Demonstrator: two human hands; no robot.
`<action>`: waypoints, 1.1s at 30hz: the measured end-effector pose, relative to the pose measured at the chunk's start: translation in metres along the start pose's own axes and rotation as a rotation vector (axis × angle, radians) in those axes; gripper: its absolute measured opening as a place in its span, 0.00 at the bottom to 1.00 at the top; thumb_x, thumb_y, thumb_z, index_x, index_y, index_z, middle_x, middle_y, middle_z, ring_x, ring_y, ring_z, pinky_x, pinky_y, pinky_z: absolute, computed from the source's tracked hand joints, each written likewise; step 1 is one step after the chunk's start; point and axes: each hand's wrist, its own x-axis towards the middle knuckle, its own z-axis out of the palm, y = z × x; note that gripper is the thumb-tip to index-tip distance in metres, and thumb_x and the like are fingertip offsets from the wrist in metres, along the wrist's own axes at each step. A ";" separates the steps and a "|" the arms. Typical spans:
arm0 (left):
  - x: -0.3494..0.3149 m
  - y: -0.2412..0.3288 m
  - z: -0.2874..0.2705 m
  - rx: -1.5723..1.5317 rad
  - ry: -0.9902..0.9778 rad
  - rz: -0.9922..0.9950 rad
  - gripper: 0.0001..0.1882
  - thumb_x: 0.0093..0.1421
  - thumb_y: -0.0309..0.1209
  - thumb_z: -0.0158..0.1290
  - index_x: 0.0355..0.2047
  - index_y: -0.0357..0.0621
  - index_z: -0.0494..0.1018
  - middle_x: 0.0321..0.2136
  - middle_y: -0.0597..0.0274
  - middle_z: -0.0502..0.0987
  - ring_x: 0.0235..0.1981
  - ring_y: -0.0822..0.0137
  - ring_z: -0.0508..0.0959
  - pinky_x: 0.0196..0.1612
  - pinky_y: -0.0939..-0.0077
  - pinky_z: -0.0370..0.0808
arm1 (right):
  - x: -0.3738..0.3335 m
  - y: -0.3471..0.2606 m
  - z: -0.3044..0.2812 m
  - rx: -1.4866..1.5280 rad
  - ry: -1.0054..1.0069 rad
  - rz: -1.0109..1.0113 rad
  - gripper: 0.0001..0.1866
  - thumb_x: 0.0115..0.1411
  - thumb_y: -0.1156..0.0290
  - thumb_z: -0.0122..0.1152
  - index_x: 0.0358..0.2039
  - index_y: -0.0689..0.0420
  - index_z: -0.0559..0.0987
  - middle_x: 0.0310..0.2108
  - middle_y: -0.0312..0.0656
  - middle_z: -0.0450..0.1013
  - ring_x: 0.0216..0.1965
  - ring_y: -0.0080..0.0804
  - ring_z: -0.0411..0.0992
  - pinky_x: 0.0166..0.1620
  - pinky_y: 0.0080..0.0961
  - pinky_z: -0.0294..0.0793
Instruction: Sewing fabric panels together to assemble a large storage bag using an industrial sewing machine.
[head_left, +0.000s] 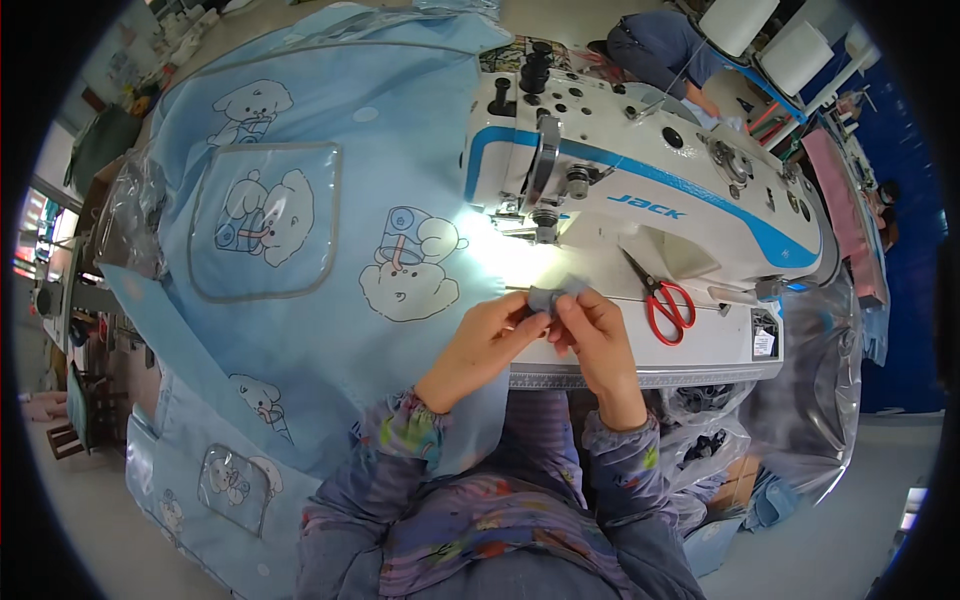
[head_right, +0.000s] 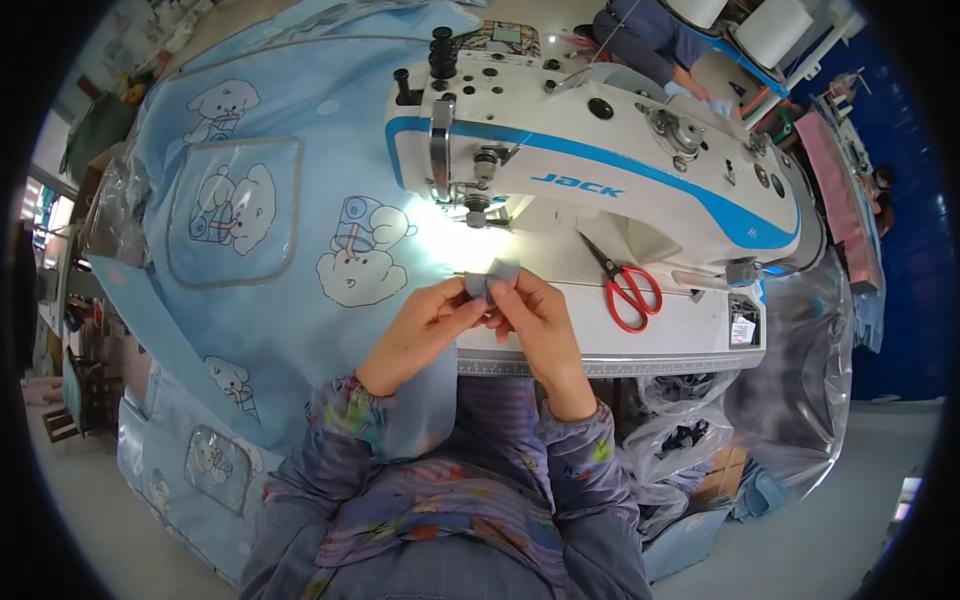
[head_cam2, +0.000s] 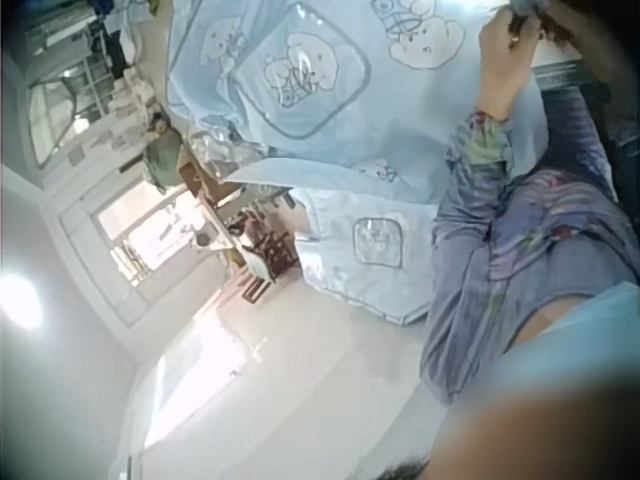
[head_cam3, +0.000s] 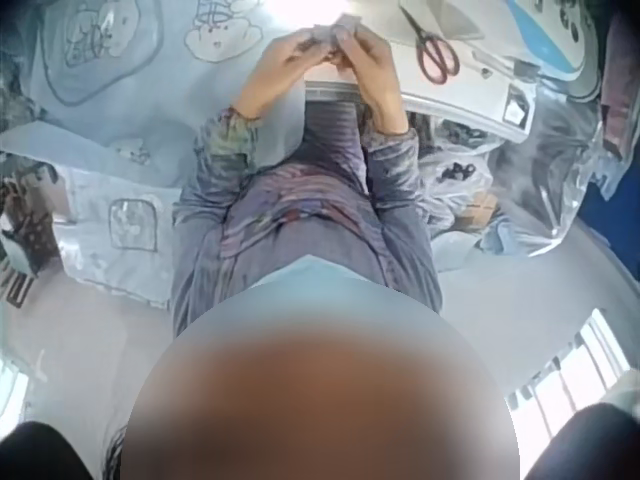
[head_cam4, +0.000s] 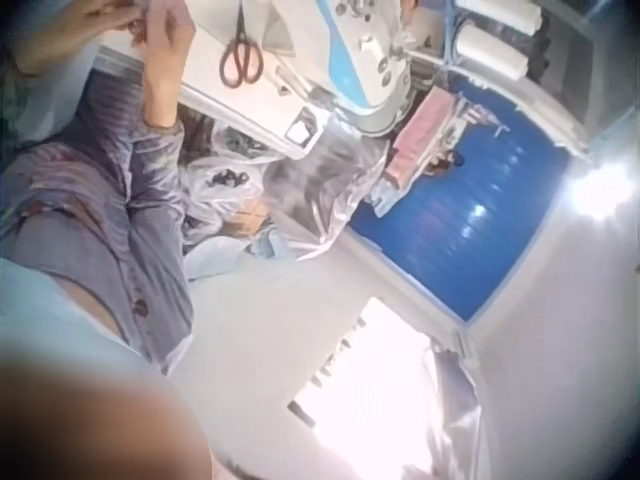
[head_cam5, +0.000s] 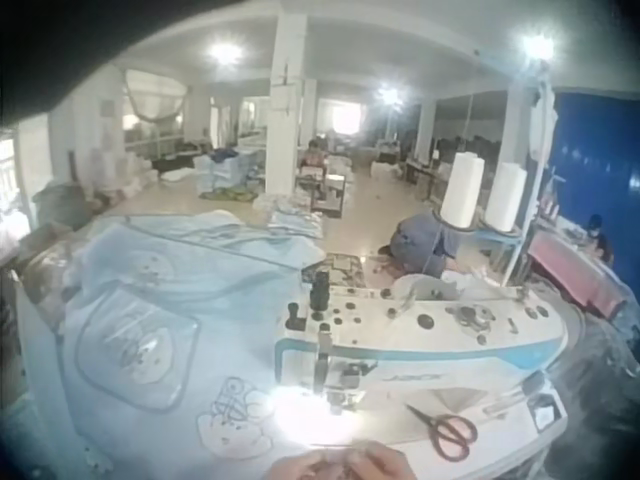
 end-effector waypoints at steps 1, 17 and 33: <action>0.000 -0.001 -0.002 0.039 0.083 -0.016 0.16 0.71 0.30 0.53 0.54 0.33 0.73 0.40 0.63 0.80 0.42 0.76 0.77 0.48 0.79 0.75 | -0.001 0.002 0.006 0.032 0.043 -0.016 0.10 0.69 0.65 0.62 0.40 0.59 0.74 0.28 0.35 0.73 0.24 0.16 0.68 0.26 0.16 0.66; -0.016 0.001 -0.003 0.334 0.207 -0.051 0.10 0.67 0.28 0.57 0.43 0.31 0.77 0.34 0.62 0.80 0.35 0.78 0.77 0.38 0.80 0.76 | 0.004 0.001 0.014 -0.223 0.236 -0.468 0.07 0.59 0.79 0.68 0.37 0.59 0.81 0.48 0.39 0.69 0.46 0.26 0.68 0.46 0.22 0.70; -0.021 0.012 0.001 0.013 0.161 0.112 0.11 0.70 0.24 0.49 0.51 0.35 0.72 0.35 0.63 0.80 0.37 0.76 0.76 0.43 0.80 0.73 | -0.006 0.012 0.019 -0.010 -0.029 -0.176 0.07 0.59 0.80 0.68 0.28 0.58 0.78 0.45 0.42 0.77 0.45 0.28 0.74 0.51 0.29 0.74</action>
